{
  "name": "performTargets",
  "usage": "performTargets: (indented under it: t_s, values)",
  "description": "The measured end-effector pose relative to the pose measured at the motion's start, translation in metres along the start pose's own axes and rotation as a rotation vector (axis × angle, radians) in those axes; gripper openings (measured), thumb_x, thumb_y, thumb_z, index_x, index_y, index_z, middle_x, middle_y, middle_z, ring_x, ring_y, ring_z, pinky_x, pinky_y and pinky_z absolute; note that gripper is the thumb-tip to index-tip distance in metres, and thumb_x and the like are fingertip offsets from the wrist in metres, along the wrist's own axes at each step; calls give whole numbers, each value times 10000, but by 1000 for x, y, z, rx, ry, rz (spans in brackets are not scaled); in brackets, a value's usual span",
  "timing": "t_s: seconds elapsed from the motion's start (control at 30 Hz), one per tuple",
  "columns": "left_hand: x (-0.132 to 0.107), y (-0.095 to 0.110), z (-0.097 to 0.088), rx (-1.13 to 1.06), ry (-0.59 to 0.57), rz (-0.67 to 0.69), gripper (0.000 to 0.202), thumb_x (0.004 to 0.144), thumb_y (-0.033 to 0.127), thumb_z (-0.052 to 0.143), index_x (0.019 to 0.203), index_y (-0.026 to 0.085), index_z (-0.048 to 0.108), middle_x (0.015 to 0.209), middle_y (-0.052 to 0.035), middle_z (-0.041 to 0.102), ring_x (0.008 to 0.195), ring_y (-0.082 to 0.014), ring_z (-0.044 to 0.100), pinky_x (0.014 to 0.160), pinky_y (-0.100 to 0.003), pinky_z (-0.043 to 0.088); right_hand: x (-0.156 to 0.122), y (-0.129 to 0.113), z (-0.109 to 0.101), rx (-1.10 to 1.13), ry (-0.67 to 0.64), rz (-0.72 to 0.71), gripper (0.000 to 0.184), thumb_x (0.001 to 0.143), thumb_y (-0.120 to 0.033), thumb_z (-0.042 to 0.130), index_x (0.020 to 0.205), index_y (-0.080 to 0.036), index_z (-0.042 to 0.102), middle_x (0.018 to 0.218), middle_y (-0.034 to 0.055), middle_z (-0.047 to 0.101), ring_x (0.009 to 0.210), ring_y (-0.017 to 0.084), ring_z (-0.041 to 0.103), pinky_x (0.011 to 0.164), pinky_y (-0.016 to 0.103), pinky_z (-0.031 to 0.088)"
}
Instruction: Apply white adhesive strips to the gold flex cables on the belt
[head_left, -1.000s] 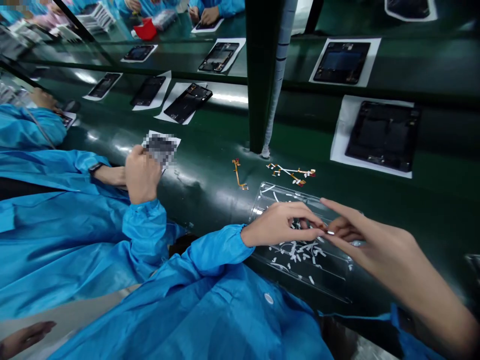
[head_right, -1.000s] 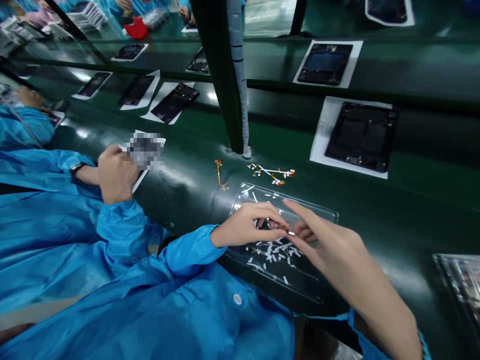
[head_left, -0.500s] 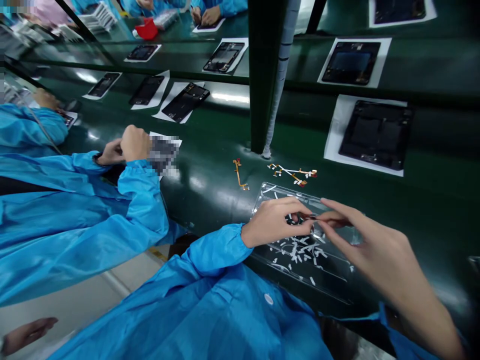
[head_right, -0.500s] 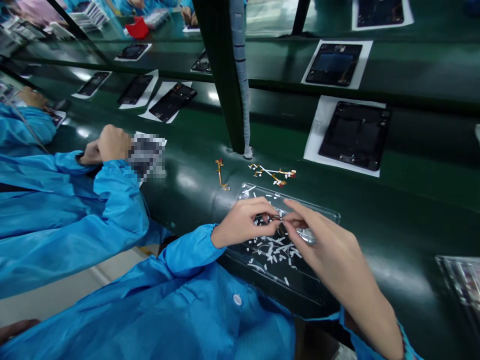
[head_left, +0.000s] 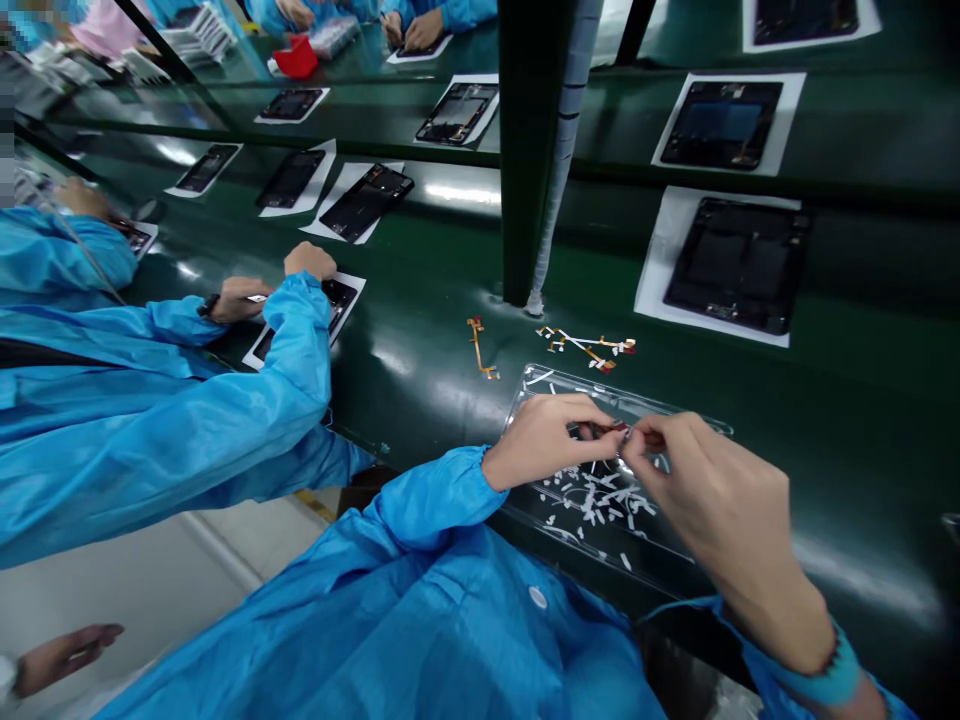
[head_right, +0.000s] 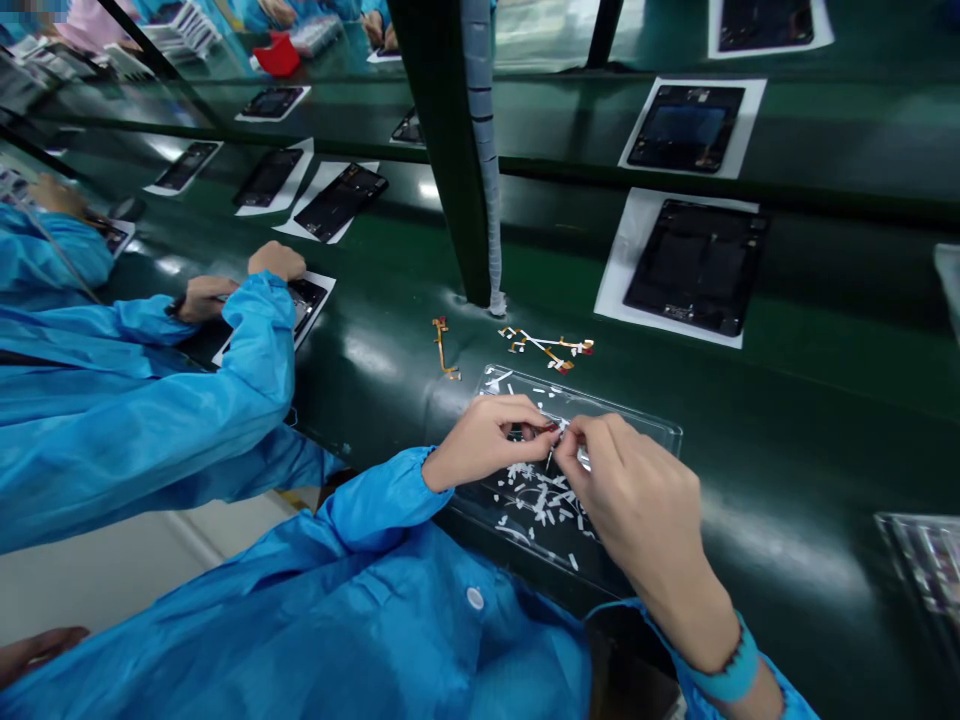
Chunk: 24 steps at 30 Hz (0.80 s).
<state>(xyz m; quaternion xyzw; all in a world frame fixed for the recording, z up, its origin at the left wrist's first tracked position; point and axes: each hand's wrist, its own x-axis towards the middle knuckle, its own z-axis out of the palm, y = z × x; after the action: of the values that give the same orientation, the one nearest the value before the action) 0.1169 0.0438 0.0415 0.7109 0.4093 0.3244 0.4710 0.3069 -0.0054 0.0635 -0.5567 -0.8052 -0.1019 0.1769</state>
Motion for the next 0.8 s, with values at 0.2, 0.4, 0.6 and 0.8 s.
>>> performTargets:
  t_s: [0.2, 0.4, 0.6, 0.8]
  values:
    - [9, -17, 9, -390, -44, -213, 298, 828, 414, 788, 748, 138, 710, 746, -3, 691, 681, -92, 594, 629, -216, 484, 0, -10, 10, -42, -16, 41, 168, 993, -255, 534, 848, -213, 609, 714, 37, 622, 579, 155, 502, 565, 346, 293]
    - [5, -18, 13, -251, 138, -120, 207, 852, 347, 764, 793, 150, 745, 761, -12, 693, 687, -103, 606, 641, -234, 494, 4, -14, 13, 251, -27, 202, 70, 934, -236, 554, 865, -230, 562, 747, 6, 658, 571, 132, 570, 550, 295, 372]
    - [4, -8, -4, -126, 112, -112, 274, 990, 342, 634, 878, 150, 792, 875, -50, 762, 747, -121, 660, 660, -246, 523, 2, 3, 5, 381, -94, 135, 94, 963, -238, 564, 884, -234, 614, 771, -10, 694, 644, 143, 644, 611, 286, 431]
    - [6, -14, -8, -321, 10, -138, 317, 970, 414, 689, 802, 168, 799, 820, -35, 736, 822, -138, 650, 752, -273, 543, 7, -1, 3, 72, 26, -55, 140, 1009, -272, 598, 1034, -194, 712, 979, 66, 790, 718, 179, 677, 652, 334, 428]
